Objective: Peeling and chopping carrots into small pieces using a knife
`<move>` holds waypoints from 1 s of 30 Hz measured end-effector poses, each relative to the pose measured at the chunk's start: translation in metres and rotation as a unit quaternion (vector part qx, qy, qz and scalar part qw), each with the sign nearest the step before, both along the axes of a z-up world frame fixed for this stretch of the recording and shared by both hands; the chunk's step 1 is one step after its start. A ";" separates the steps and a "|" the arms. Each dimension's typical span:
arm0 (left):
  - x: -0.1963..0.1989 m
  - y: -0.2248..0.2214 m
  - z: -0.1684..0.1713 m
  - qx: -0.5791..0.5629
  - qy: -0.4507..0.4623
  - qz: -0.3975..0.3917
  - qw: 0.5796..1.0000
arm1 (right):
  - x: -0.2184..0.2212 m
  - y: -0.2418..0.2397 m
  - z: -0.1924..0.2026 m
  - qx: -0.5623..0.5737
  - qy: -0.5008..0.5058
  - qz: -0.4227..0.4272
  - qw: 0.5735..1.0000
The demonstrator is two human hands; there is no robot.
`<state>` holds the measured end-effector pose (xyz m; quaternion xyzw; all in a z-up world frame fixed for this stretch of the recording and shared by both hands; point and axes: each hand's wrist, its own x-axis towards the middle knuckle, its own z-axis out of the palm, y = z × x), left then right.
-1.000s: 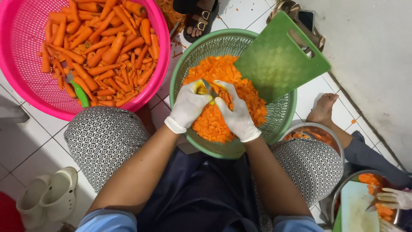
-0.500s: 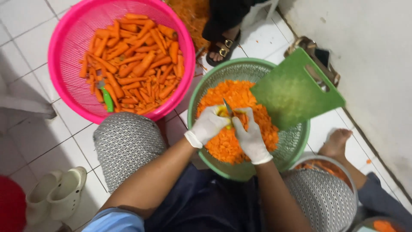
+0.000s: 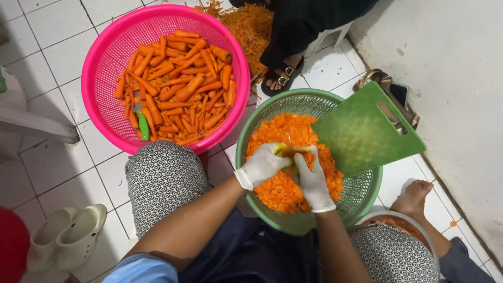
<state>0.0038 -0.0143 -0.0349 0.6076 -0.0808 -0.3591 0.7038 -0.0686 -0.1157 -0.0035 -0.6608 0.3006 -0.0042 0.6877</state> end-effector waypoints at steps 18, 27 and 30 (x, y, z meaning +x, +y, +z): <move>0.012 0.009 0.008 0.104 -0.051 0.002 0.993 | -0.009 -0.093 -0.138 -0.373 0.397 0.203 0.814; 0.014 0.006 -0.001 0.075 -0.041 0.009 0.996 | -0.009 -0.057 -0.064 -0.290 0.272 0.242 0.885; 0.010 0.009 0.017 0.077 -0.025 0.014 0.997 | -0.009 -0.066 -0.106 -0.356 0.366 0.274 0.815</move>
